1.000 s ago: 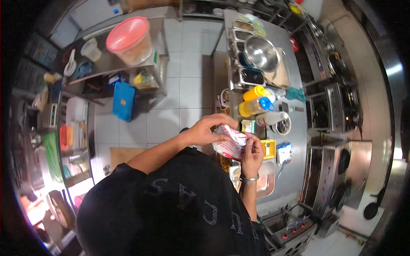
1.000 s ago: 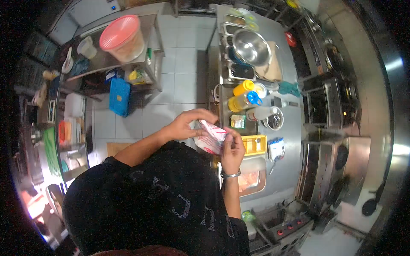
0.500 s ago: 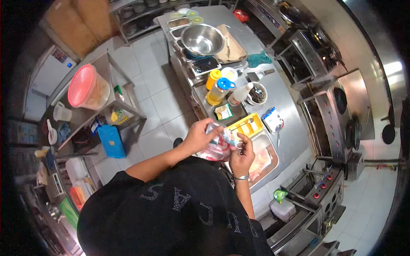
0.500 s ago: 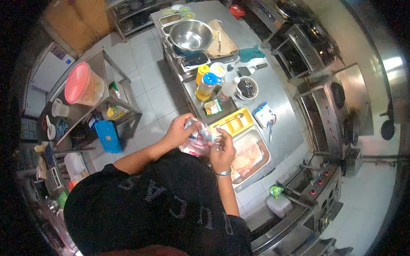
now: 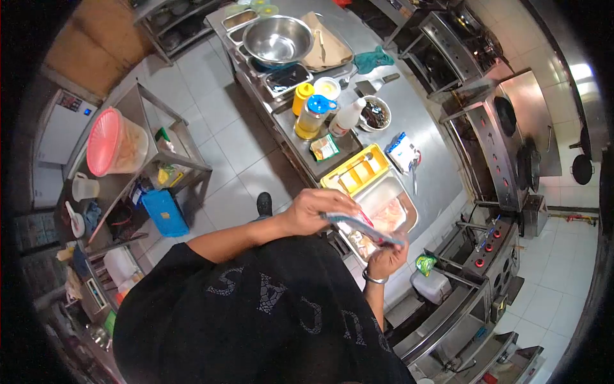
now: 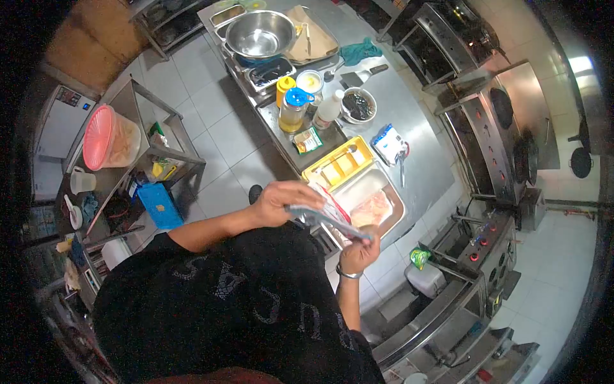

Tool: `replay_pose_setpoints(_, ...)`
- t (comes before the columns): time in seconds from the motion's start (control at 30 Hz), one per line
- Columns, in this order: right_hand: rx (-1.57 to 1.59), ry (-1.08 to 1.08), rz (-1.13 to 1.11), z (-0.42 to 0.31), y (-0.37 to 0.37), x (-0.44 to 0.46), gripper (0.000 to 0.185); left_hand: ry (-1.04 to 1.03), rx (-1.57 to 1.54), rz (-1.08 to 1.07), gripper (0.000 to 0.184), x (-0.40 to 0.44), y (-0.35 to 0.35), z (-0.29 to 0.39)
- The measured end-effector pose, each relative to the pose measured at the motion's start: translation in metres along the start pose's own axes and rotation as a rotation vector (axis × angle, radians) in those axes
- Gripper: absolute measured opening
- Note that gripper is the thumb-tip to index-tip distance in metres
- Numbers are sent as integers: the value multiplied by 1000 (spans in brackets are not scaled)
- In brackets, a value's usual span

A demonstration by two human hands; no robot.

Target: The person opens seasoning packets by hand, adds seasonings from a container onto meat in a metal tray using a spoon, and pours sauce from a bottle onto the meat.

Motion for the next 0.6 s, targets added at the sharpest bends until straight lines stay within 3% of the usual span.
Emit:
replay_pose_setpoints(0.07,13,-35,-34,25,24,-11,34,-83,1,-58,28,9,-16,9)
replay_pose_setpoints(0.13,47,-36,-54,25,31,-15,29,-148,65,-181,20,17,-39,15)
replay_pose_setpoints(0.17,174,-186,-26,48,40,-24,42,-202,72,-158,22,22,-46,16)
replay_pose_setpoints(0.2,171,-187,-23,53,45,-31,42,-200,68,-160,22,27,-55,13)
replay_pose_setpoints(0.27,-290,-259,-249,74,37,-53,57,-136,150,-184,26,35,-71,2)
replay_pose_setpoints(0.3,-405,-341,-502,122,46,-84,76,-127,179,-235,34,41,-82,8)
replay_pose_setpoints(0.33,-402,-344,-498,139,51,-99,76,-126,179,-240,34,46,-92,11)
replay_pose_setpoints(0.4,-225,-805,-548,201,54,-144,77,-211,128,-174,40,55,-108,26)
replay_pose_setpoints(0.5,34,-797,-356,209,50,-141,72,-187,81,-151,41,66,-132,35)
replay_pose_setpoints(0.6,377,-544,-45,188,64,-95,67,-122,-72,-183,34,73,-145,36)
Point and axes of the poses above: each hand's wrist, its own x-axis towards the middle knuckle, its own y-axis out of the back of the hand, z = x × y, the point moved 10 cm from there along x, towards the middle knuckle, and after that the axes turned 7 degrees about -x, right-handed, at the moved point
